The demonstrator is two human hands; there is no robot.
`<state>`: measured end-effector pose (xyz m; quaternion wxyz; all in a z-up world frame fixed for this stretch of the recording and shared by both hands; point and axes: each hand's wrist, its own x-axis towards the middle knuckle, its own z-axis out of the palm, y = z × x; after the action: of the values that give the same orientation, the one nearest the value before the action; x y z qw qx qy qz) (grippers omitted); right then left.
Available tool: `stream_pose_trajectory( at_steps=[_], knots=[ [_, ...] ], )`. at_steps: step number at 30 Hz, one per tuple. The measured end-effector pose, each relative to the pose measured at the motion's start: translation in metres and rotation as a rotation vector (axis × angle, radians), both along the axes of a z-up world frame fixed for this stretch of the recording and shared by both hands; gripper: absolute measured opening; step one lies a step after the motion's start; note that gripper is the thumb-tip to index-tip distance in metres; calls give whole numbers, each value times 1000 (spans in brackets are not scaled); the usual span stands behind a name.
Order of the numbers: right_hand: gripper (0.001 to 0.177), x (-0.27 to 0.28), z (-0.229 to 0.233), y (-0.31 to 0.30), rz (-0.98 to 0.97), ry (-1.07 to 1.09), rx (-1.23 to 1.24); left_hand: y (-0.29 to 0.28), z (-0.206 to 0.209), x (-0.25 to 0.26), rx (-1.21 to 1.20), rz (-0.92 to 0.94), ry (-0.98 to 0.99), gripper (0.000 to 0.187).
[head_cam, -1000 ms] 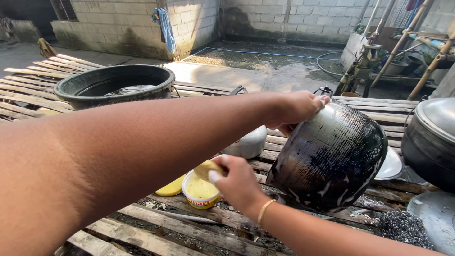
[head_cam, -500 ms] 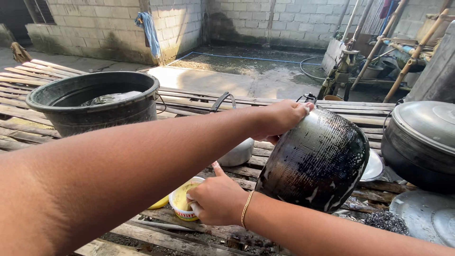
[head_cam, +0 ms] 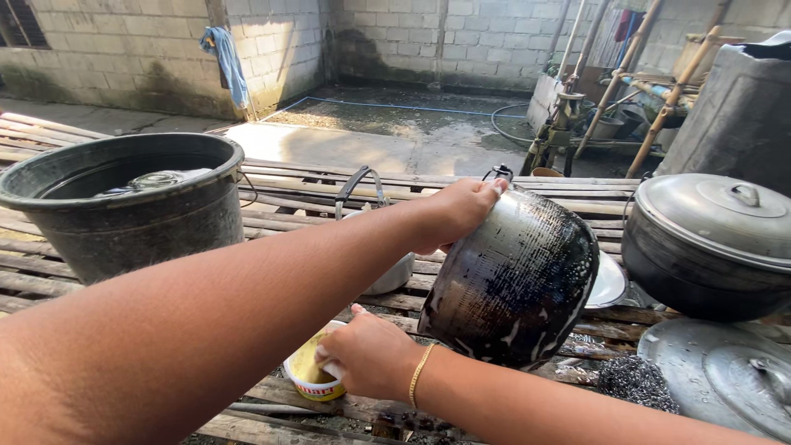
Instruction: The person scrubs the interior and exterior of a metal pot using a yellow sponge and soap. They rotate the pot to clean all sides and then rinse it with water from a kettle.
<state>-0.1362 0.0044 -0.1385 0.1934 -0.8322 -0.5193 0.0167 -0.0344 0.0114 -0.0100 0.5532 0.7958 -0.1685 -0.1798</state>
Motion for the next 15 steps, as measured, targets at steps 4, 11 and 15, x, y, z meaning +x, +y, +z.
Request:
stream_pose_trajectory(
  at_steps=[4,11,15],
  knots=[
    [18,2,0,5,21,12,173,1,-2,1,-2,20,-14,61],
    [20,-10,37,-14,-248,697,630,-1,-9,6,-27,45,-37,59],
    [28,-41,54,-60,-338,1310,691,-2,-16,15,-97,40,-81,62]
  ],
)
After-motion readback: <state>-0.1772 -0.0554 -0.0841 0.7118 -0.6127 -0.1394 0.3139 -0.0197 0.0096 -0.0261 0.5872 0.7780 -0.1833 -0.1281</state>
